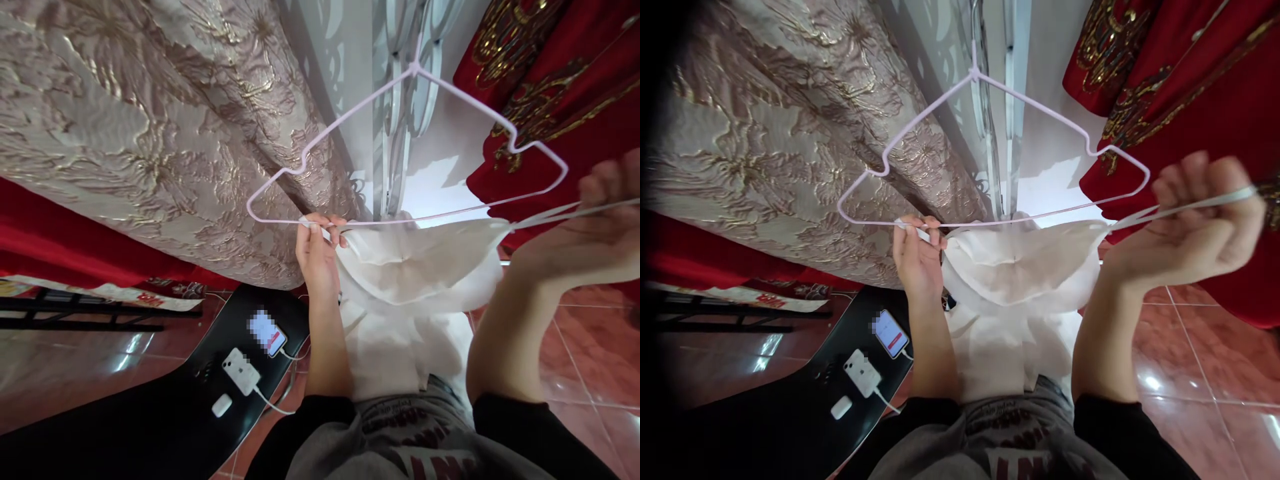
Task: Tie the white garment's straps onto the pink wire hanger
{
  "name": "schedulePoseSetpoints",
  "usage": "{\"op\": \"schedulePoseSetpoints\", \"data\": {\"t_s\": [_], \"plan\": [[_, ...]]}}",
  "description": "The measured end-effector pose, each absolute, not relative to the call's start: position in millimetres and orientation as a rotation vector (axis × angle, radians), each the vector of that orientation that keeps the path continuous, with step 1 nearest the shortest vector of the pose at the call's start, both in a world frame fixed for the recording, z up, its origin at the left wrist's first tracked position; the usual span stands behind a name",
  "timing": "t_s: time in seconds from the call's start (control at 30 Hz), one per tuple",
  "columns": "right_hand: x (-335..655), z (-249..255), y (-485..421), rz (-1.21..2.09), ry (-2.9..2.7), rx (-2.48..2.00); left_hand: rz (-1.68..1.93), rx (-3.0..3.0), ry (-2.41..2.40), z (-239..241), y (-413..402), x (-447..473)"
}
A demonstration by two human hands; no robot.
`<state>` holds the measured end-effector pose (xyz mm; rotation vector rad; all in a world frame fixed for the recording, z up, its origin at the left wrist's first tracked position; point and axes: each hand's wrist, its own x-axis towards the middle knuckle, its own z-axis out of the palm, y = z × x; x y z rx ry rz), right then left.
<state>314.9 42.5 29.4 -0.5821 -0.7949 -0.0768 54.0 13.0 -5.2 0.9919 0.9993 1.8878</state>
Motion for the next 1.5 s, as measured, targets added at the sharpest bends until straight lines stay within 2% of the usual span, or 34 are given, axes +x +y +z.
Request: {"op": "schedulePoseSetpoints", "data": {"t_s": [0.07,0.2,0.27,0.53,0.7,0.97,1.1,1.2,1.3,1.5], "plan": [[292.9,27.4,28.7,-0.046,-0.926,-0.668,1.863,1.004,0.977,-6.6,12.1,57.3],[264.6,29.9,20.1,0.257,-1.660,-0.853,1.842,1.034,0.966,-11.9,10.1,61.5],[263.2,30.2,22.9,0.301,-1.849,-0.959,1.820,1.068,0.993,-15.5,8.5,53.8],[267.8,23.0,21.3,0.192,-1.755,-1.045,2.100,1.370,1.417,-19.2,-8.3,-23.1],[260.9,20.7,21.6,0.206,-1.778,-1.024,2.295,1.426,1.282,3.2,7.9,-32.8],[258.9,9.0,20.2,0.126,-1.722,-0.971,1.797,1.817,1.180,58.8,39.6,-15.1],[259.1,6.4,19.5,0.150,-1.743,-0.939,1.739,1.950,1.208,78.2,45.3,-12.4],[258.6,4.7,19.6,0.150,-1.771,-0.924,1.855,1.747,1.263,66.8,48.5,-15.4],[256.9,3.0,20.7,0.144,-1.758,-0.920,1.995,1.338,1.135,34.9,43.6,-10.1],[246.5,1.3,17.0,0.149,-1.740,-0.914,2.024,0.914,0.999,-11.8,19.2,29.5]]}}
